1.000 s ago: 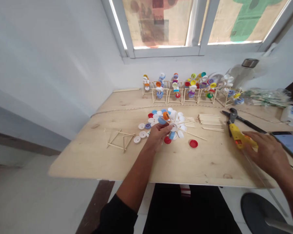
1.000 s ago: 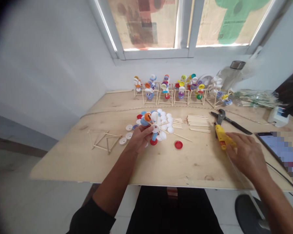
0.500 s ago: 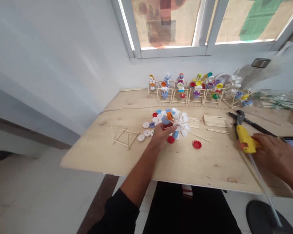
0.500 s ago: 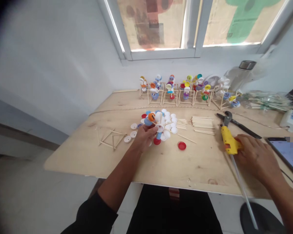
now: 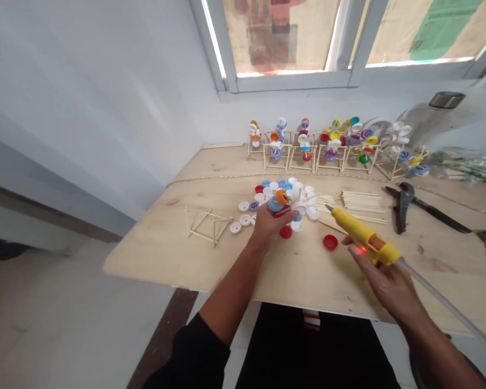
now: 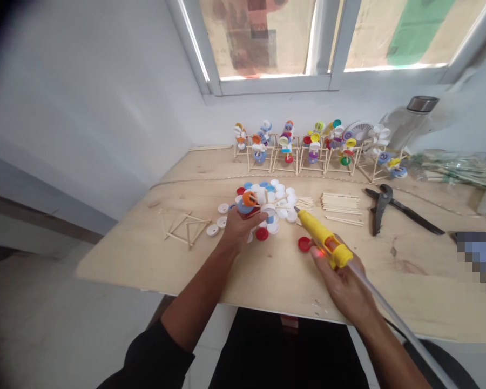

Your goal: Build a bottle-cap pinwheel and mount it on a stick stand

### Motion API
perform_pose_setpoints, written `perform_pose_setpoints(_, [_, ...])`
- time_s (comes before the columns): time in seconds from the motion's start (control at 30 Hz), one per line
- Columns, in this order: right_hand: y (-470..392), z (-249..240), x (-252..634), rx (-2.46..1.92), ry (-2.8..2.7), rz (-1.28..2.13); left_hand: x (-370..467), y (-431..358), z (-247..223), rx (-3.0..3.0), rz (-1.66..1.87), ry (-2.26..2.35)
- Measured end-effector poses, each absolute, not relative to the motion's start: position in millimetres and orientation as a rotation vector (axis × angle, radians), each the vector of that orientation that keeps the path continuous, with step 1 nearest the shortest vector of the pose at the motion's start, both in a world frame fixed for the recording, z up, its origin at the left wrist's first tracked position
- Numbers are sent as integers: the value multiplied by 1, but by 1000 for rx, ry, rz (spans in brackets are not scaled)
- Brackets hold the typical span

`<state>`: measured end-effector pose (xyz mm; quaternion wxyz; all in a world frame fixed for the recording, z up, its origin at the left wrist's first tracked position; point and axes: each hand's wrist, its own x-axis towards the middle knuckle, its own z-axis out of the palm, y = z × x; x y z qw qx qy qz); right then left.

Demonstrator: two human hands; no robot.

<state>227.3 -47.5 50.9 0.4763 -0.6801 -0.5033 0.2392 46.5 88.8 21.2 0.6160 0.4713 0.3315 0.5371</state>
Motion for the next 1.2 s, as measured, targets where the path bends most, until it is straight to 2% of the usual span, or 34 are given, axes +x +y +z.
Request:
perform_pose_setpoints(0.2, [-40, 42, 212, -1585, -1226, 641, 47, 82, 31, 1121, 1271, 805])
perform_pose_setpoints(0.4, [-35, 34, 208, -1583, -1243, 553, 45, 86, 25, 1130, 1258, 800])
perform_pose_setpoints(1.2, [-33, 42, 203, -1732, -1213, 429, 44, 89, 20, 1172, 1228, 776])
